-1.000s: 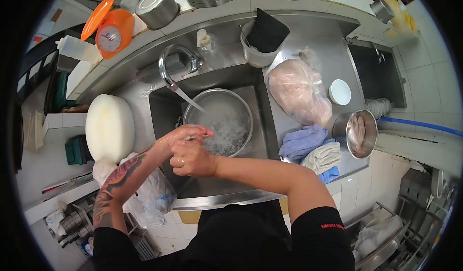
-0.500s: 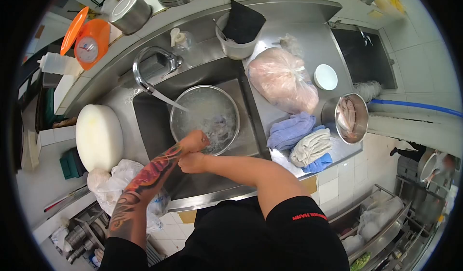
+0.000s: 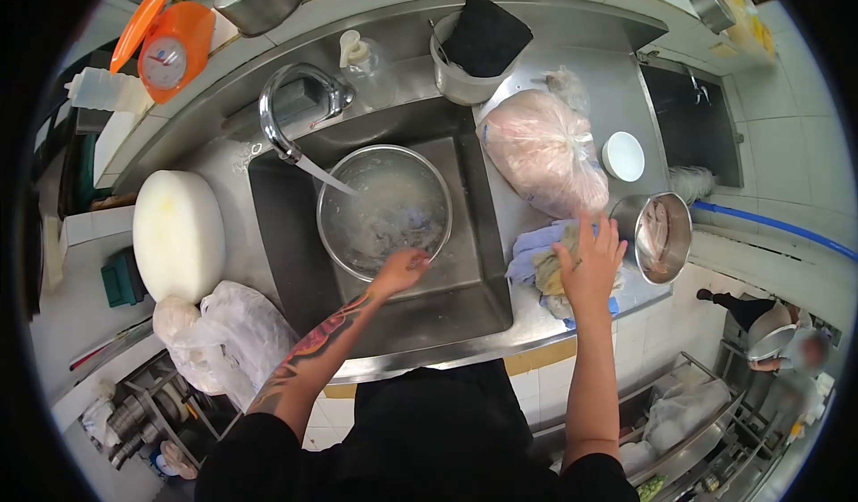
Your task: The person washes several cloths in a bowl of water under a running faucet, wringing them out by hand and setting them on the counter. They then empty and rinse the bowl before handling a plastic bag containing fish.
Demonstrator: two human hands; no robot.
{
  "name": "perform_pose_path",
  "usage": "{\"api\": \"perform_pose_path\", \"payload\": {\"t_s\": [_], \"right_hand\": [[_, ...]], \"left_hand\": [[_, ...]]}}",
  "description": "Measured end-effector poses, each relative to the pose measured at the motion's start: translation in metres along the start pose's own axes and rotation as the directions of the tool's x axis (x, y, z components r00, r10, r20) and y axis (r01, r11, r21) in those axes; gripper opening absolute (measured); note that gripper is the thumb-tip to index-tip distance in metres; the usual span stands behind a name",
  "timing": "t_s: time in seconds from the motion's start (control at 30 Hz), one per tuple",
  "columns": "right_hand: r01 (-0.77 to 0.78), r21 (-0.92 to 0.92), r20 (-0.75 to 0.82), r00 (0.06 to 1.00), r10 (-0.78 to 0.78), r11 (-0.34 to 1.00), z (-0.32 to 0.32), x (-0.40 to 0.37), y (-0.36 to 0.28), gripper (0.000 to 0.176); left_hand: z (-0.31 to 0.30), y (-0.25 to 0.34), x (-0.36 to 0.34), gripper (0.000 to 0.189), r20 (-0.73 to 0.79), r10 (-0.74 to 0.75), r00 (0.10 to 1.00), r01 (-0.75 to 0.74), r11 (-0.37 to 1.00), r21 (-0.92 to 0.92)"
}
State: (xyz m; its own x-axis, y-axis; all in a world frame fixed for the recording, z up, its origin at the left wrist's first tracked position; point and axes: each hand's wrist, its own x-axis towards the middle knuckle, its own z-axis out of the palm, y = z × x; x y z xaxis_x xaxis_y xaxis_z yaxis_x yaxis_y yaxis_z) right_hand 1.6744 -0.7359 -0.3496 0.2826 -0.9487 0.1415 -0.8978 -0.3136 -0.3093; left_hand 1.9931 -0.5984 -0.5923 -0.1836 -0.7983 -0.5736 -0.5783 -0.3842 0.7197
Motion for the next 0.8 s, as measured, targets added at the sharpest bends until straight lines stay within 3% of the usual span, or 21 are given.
{"api": "perform_pose_path", "payload": {"t_s": [0.03,0.07,0.13,0.17,0.23,0.27,0.33,0.37,0.43,0.5,0.57,0.63,0.67,0.73,0.77,0.8], "right_hand": [[0.004,-0.315,-0.07,0.997,-0.027,0.949,0.006,-0.003,0.008,0.035],[0.015,-0.321,-0.064,0.997,-0.037,0.947,0.007,0.002,0.001,0.035],[0.092,0.08,-0.146,0.986,-0.08,0.993,0.005,0.006,-0.045,0.033],[0.14,0.116,-0.114,0.985,-0.127,0.983,0.009,0.006,-0.069,0.029],[0.156,0.452,-0.013,0.986,-0.169,0.878,0.043,0.002,-0.108,0.026],[0.132,0.58,0.027,0.983,-0.181,0.804,0.075,-0.003,-0.12,0.026],[-0.08,0.594,0.368,0.912,-0.182,0.8,0.15,-0.01,-0.13,0.022],[-0.107,0.503,0.478,0.861,-0.173,0.858,0.202,-0.018,-0.124,0.027],[-0.054,0.237,0.553,0.829,-0.088,0.97,0.309,-0.033,-0.109,0.036],[0.02,0.177,0.475,0.874,-0.103,0.984,0.374,-0.046,-0.1,0.039],[0.079,0.114,0.399,0.909,-0.118,0.99,0.396,-0.046,-0.108,0.043],[0.196,0.129,0.696,0.681,-0.23,0.972,0.403,-0.039,-0.11,0.036],[0.198,0.137,0.7,0.674,-0.236,0.971,0.406,-0.04,-0.113,0.036],[-0.126,0.26,0.729,0.676,-0.109,0.957,0.402,-0.04,-0.12,0.024],[-0.123,0.256,0.73,0.675,-0.109,0.959,0.396,-0.042,-0.122,0.024],[-0.069,0.385,0.588,0.787,-0.187,0.921,0.373,-0.038,-0.13,0.02]], "left_hand": [[0.01,-0.031,0.01,0.046,-0.157,0.053,0.986,-0.031,0.989,0.142],[0.015,-0.051,0.015,0.043,-0.305,0.12,0.945,-0.031,0.959,0.282],[0.006,-0.06,0.02,0.035,-0.533,0.312,0.786,-0.028,0.88,0.474],[0.007,-0.078,0.022,0.035,-0.523,0.312,0.793,-0.037,0.882,0.469],[0.018,-0.115,0.027,0.03,-0.361,0.036,0.932,0.196,0.786,0.586],[0.02,-0.118,0.036,0.03,-0.364,0.031,0.931,0.2,0.79,0.58],[0.014,-0.125,0.045,0.028,-0.176,-0.314,0.933,0.358,0.76,0.543],[0.011,-0.123,0.039,0.028,-0.182,-0.321,0.929,0.368,0.755,0.542],[-0.003,-0.103,0.019,0.028,-0.259,-0.269,0.927,0.344,0.887,0.309],[-0.012,-0.091,-0.002,0.029,-0.272,-0.254,0.928,0.323,0.913,0.249],[-0.017,-0.084,-0.027,0.03,-0.279,-0.243,0.929,0.302,0.933,0.193],[-0.019,-0.084,-0.045,0.041,-0.369,-0.226,0.902,0.316,0.926,0.205],[-0.018,-0.087,-0.048,0.041,-0.368,-0.237,0.899,0.326,0.923,0.202],[-0.012,-0.093,-0.046,0.058,-0.574,-0.161,0.803,0.379,0.881,0.283],[-0.009,-0.097,-0.044,0.058,-0.574,-0.163,0.803,0.378,0.883,0.278],[-0.004,-0.103,-0.038,0.062,-0.571,-0.053,0.819,0.276,0.909,0.312]]}}
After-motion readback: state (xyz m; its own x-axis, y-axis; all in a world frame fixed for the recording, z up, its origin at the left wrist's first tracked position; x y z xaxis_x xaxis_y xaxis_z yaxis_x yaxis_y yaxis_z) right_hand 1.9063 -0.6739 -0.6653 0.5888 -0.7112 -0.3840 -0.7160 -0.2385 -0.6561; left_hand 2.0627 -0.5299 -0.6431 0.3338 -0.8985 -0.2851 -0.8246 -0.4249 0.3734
